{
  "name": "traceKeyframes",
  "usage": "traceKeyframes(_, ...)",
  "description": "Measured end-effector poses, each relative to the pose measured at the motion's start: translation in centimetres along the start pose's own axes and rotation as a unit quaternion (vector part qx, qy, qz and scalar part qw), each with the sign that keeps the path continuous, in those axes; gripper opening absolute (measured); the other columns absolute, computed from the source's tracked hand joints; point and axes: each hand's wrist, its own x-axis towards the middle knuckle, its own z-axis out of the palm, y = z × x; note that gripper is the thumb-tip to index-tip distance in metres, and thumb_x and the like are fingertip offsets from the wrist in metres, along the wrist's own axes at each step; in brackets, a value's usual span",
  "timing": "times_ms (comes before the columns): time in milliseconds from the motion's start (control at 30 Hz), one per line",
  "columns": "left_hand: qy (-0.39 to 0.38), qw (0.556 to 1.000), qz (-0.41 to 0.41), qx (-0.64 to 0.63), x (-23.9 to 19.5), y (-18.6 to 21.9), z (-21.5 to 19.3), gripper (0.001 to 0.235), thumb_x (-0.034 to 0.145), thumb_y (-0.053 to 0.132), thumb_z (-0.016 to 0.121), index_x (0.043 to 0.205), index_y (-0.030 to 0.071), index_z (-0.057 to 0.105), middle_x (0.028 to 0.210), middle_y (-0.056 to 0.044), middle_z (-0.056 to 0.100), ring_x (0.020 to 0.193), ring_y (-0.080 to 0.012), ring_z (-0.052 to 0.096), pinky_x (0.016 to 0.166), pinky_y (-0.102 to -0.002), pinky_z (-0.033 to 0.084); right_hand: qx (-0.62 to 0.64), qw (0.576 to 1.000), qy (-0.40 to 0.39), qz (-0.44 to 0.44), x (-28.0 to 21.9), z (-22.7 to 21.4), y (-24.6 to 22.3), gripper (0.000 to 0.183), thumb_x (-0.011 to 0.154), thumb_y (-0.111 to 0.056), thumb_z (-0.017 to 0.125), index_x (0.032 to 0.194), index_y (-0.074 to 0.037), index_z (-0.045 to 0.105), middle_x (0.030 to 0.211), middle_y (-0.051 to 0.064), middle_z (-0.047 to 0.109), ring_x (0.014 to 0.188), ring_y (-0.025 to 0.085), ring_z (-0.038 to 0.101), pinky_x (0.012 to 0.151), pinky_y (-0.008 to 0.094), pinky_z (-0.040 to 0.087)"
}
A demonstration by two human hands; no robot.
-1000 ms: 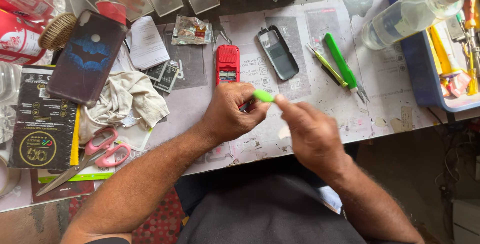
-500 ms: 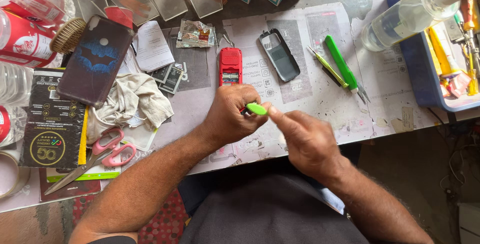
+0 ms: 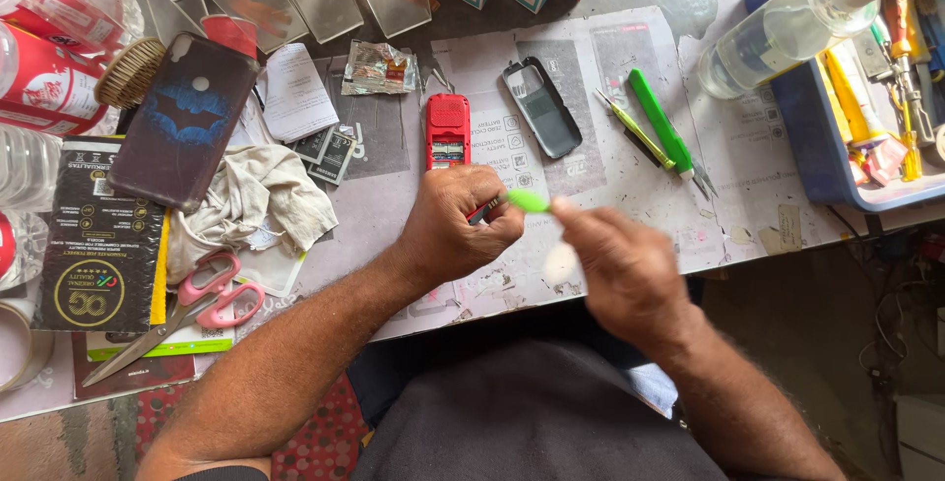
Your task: The person removes the battery from a red feature phone, then uses a green toothbrush to scrub the battery compartment and the battery itself. The person repeatedly wets the toothbrush with a spray bottle and continues cleaning the phone's interior and exterior surfaces.
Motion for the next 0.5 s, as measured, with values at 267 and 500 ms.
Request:
traceKeyframes(267,-0.003,1.0,-0.001,-0.016,-0.01,0.12,0.04,0.025,0.086,0.005,0.075,0.071,0.005,0.056,0.065,-0.003,0.057,0.058,-0.0126,0.056,0.053,-0.032,0.045,-0.026,0.998,-0.035,-0.037,0.28,0.59,-0.86,0.054,0.091,0.01,0.064,0.142,-0.007,0.059,0.091,0.013,0.071,0.069,0.024,0.069,0.058,0.038,0.056)
traceKeyframes(500,-0.011,0.999,-0.014,-0.031,-0.08,0.04,0.06,0.021,0.086,0.005,0.075,0.073,0.007,0.059,0.066,-0.001,0.059,0.059,-0.0112,0.057,0.053,-0.03,0.047,-0.015,0.999,-0.024,-0.043,0.57,0.71,-0.75,0.055,0.093,0.011,0.062,0.144,-0.008,0.055,0.097,0.014,0.071,0.078,0.023,0.072,0.063,0.034,0.059)
